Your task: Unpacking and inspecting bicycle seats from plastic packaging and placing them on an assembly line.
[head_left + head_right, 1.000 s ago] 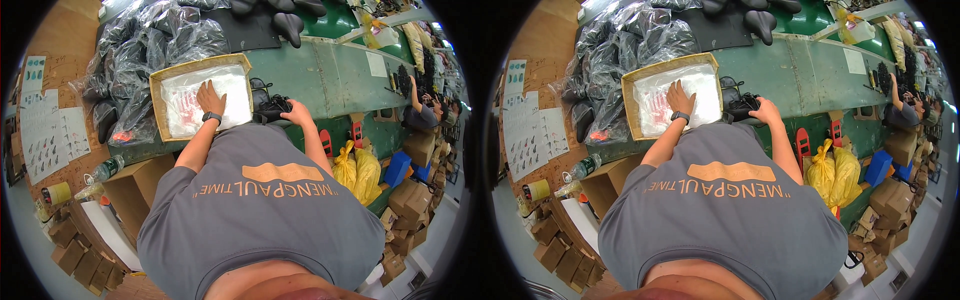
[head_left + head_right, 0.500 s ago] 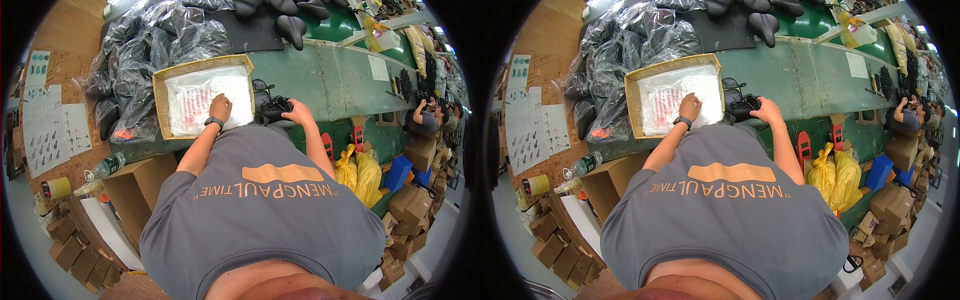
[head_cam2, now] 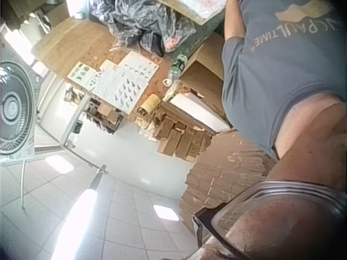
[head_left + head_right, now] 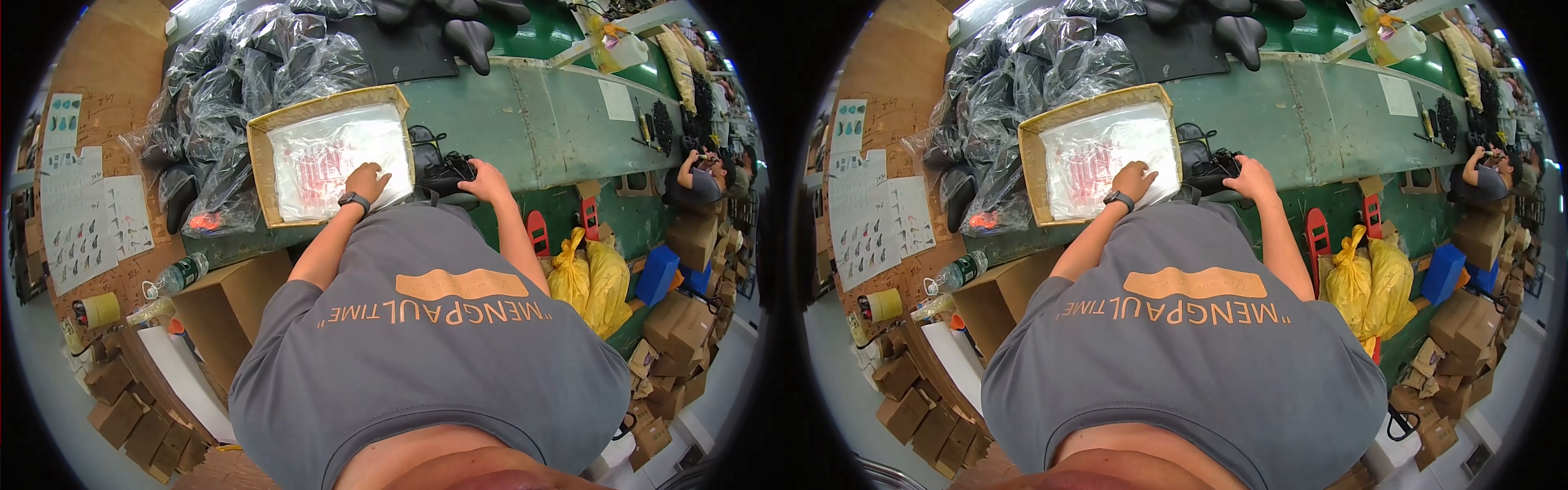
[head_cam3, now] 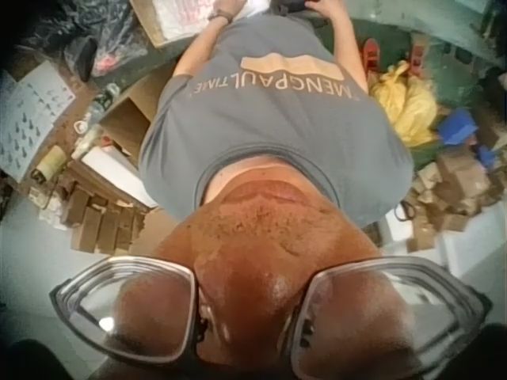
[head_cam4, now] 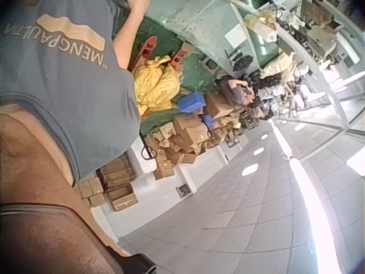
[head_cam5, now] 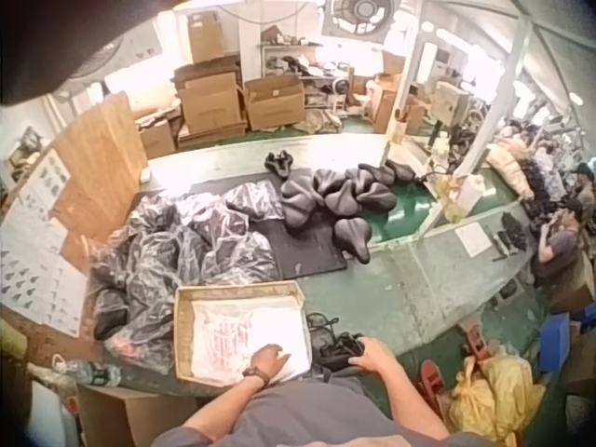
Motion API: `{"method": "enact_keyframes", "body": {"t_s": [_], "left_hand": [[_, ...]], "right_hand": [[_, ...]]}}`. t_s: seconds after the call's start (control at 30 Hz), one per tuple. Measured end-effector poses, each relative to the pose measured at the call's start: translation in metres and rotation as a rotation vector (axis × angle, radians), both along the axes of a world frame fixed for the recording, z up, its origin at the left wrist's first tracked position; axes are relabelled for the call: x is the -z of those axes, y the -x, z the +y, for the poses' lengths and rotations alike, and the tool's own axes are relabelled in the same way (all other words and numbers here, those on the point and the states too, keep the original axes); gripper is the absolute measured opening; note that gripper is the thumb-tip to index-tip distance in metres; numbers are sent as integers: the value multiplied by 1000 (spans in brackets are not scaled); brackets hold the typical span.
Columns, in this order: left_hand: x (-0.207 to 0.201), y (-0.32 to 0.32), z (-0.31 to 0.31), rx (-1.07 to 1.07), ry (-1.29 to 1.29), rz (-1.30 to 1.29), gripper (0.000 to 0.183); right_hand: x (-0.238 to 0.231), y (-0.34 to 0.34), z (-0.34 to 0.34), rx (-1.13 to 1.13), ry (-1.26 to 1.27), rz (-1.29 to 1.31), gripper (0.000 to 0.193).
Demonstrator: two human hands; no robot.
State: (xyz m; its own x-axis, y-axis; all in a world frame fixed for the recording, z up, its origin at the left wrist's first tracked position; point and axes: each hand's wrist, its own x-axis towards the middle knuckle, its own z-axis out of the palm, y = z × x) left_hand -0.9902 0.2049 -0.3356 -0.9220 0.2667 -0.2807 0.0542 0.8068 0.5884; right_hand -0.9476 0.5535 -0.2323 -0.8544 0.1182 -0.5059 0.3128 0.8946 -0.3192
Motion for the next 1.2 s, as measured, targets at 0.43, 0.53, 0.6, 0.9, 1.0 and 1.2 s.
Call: {"method": "enact_keyframes", "body": {"t_s": [0.43, 0.53, 0.6, 0.9, 1.0, 1.2], "left_hand": [[32, 6, -10, -105, 72, -42, 29], [30, 1, -11, -159, -23, 41, 29], [25, -1, -13, -164, -160, 66, 31], [-22, -3, -19, -426, -817, -137, 25], [-55, 2, -23, -444, -934, -210, 19], [-151, 8, -5, -327, -1064, -352, 13]], "right_hand": [[7, -23, -4, 5, -11, 30, 83], [33, -27, 4, 196, 100, -67, 83], [51, -32, 5, 404, 367, -84, 75], [77, -59, 20, 964, 1153, -639, 35], [25, -54, -11, 799, 1343, -315, 35], [-60, -1, -70, 556, 1652, -273, 46]]}}
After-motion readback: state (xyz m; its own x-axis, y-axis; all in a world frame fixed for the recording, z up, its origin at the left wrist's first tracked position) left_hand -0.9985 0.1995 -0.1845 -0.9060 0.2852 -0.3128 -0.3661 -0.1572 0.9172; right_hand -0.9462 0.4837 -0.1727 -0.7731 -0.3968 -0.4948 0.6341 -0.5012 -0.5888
